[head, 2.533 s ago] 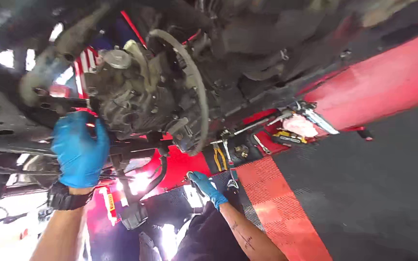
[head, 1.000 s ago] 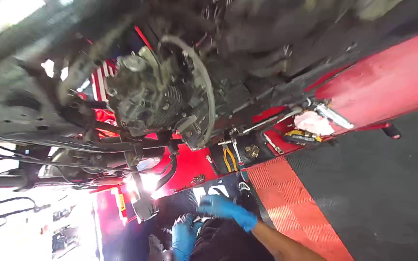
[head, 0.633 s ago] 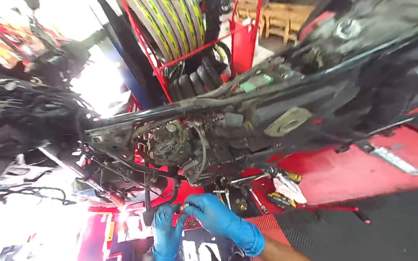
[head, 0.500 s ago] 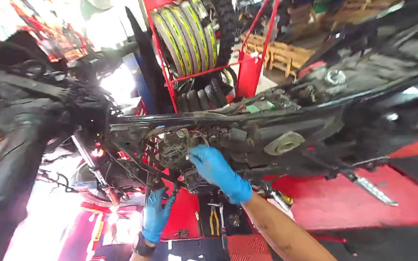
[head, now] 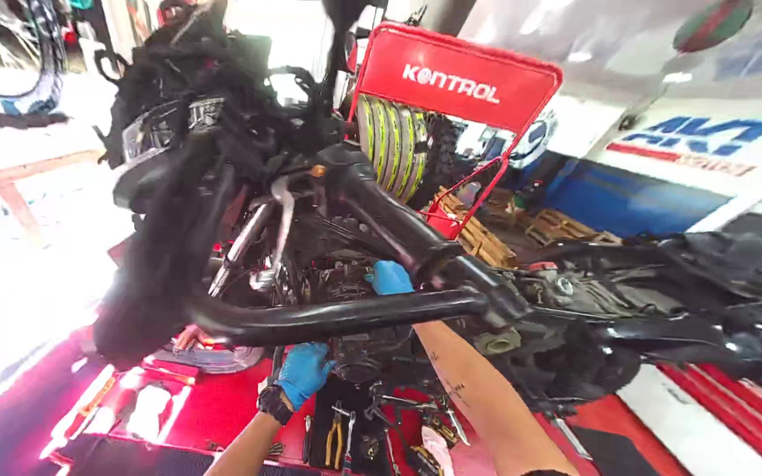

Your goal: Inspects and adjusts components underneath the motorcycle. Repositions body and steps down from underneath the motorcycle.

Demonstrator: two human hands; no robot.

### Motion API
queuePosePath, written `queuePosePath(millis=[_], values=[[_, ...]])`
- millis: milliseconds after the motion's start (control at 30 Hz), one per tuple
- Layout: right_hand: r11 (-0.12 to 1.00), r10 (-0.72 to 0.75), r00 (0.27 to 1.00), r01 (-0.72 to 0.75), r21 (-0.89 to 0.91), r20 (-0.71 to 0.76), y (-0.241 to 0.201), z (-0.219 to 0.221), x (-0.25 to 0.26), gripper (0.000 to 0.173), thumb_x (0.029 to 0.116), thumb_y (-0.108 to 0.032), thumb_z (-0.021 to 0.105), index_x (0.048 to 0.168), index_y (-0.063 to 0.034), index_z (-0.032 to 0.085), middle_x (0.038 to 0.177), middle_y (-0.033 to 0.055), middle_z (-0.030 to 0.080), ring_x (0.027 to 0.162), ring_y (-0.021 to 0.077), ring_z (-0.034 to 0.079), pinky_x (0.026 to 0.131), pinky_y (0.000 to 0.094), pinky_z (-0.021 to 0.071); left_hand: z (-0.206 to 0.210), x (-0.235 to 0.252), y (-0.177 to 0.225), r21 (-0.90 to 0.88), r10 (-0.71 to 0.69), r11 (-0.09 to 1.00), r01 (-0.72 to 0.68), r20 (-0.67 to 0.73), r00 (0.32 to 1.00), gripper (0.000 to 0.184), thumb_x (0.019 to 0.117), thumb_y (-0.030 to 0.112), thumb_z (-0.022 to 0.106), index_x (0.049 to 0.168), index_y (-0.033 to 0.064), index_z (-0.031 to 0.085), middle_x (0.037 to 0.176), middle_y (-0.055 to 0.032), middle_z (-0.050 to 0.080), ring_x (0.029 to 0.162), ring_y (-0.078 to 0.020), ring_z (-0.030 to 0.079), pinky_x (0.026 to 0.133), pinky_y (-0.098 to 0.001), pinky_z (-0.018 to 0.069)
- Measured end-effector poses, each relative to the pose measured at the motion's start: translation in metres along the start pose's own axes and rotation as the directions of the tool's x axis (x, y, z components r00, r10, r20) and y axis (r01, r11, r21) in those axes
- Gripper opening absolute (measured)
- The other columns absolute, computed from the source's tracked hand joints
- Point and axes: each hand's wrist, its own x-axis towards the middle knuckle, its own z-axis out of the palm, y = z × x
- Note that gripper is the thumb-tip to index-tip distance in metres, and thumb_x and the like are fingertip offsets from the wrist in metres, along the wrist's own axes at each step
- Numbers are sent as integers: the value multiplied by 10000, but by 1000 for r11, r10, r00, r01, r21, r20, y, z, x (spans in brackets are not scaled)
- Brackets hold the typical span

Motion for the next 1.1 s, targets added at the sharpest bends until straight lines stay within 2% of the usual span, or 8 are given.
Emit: queuePosePath(millis=[133, 267, 367, 500, 700, 800, 900, 1100], values=[[994, 91, 991, -84, -68, 102, -48, -32, -31, 480, 1052, -356, 540, 1396, -28, 602, 1429, 230, 589, 1368, 398, 523, 1145, 598, 385, -5, -4, -3, -52, 76, 996, -73, 58, 995, 523, 1066, 467, 467, 1378, 81, 633, 1407, -153, 633, 1364, -326, 554, 1158, -543, 408], [992, -75, 991, 62, -114, -114, -39, -4, -39, 410, 1038, -254, 535, 1272, 61, 653, 1271, 293, 656, 1217, 424, 619, 1059, 579, 460, -9, -7, -5, -87, 151, 986, -143, 90, 985, 502, 1070, 448, 457, 1349, 74, 642, 1378, -162, 646, 1343, -341, 568, 1146, -566, 409], [971, 74, 993, -50, -234, 95, -58, -15, -16, 301, 1014, -155, 574, 1222, 36, 678, 1255, 287, 658, 1209, 444, 621, 1018, 626, 477, -10, -9, -8, -124, 203, 974, -192, 80, 976, 475, 1073, 424, 458, 1296, 59, 663, 1331, -169, 668, 1306, -350, 593, 1122, -578, 429], [951, 88, 996, -91, -295, -23, -45, -4, 5, 396, 1008, -346, 600, 982, 31, 717, 1010, 275, 704, 996, 457, 683, 865, 665, 517, -11, -11, -8, -179, 227, 961, -212, 69, 971, 453, 1074, 401, 470, 1273, 47, 672, 1302, -174, 679, 1289, -349, 602, 1121, -569, 429], [915, 194, 981, -173, -365, 22, -66, -12, 6, 360, 1035, -278, 560, 1145, 32, 705, 1160, 268, 697, 1139, 430, 658, 992, 627, 484, -16, -10, -6, -201, 205, 963, -180, 110, 973, 426, 1076, 377, 460, 1239, 45, 673, 1276, -181, 681, 1273, -361, 605, 1105, -570, 436], [929, 147, 989, -128, -347, 30, -55, -8, 10, 283, 985, -214, 599, 1061, 26, 728, 1087, 266, 710, 1074, 439, 675, 935, 640, 508, -18, -12, -7, -218, 204, 960, -175, 118, 972, 411, 1071, 365, 472, 1220, 42, 677, 1257, -181, 686, 1257, -363, 613, 1099, -564, 445], [889, 218, 975, -216, -403, -41, -61, -3, 12, 436, 1005, -393, 595, 1018, 26, 713, 1048, 264, 709, 1043, 439, 683, 889, 650, 514, -18, -11, -7, -230, 217, 955, -187, 113, 970, 404, 1072, 356, 476, 1226, 39, 674, 1260, -182, 686, 1257, -356, 613, 1107, -553, 440], [925, 172, 985, -165, -344, -11, -57, -3, 7, 321, 1006, -234, 591, 1093, 47, 719, 1111, 311, 690, 1091, 487, 657, 930, 686, 488, -28, -15, 0, -139, 179, 978, -153, 202, 963, 423, 1106, 346, 405, 1357, 75, 611, 1401, -150, 626, 1366, -335, 542, 1160, -559, 385]])
